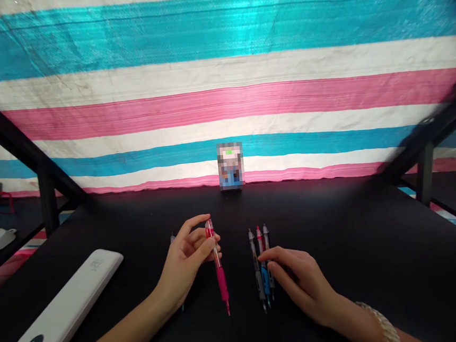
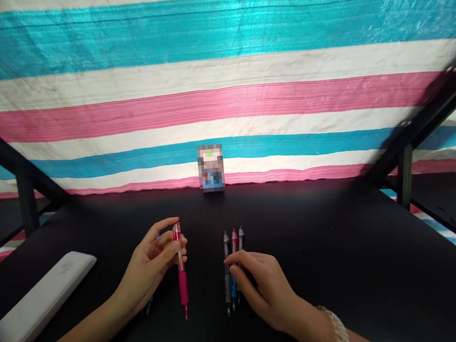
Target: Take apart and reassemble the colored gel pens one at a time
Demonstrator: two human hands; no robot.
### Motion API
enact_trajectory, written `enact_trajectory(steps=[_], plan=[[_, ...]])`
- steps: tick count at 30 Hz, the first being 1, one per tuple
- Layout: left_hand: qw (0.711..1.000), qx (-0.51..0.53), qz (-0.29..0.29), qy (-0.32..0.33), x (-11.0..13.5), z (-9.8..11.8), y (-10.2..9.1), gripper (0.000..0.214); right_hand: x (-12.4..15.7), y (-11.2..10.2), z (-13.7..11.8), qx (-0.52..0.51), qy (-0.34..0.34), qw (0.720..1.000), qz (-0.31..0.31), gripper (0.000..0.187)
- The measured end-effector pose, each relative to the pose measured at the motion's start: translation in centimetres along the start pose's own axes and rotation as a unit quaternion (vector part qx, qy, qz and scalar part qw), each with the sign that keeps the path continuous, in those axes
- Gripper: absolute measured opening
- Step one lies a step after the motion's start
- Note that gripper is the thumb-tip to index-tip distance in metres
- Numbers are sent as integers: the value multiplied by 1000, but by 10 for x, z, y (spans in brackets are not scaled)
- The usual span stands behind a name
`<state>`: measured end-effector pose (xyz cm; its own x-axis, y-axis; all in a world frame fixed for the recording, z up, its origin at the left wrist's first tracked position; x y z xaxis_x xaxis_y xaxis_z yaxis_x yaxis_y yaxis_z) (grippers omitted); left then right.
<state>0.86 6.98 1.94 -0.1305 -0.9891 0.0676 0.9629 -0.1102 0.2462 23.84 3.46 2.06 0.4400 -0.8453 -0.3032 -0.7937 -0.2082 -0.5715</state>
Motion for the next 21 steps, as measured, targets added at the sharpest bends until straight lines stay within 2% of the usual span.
enact_trajectory(steps=[8, 14, 21], plan=[[1000, -1, 4, -24, 0, -2, 0, 37, 0, 0, 2, 2, -7, 1000, 8, 22], [1000, 11, 1, -11, 0, -1, -1, 47, -1, 0, 0, 5, -14, 1000, 12, 21], [999, -2, 30, -22, -3, -2, -4, 41, -1, 2, 3, 17, -5, 1000, 5, 21]])
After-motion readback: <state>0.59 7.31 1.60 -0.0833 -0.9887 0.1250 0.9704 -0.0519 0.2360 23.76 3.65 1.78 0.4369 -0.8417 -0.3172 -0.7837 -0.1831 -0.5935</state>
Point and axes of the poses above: each hand's wrist, its own x-axis away from the middle knuckle, its own y-axis out of the palm, z = x × y, the point moved 4 cm from there along -x, towards the middle knuckle, and after that the axes turned 4 degrees about -x, right-handed, at the moved point
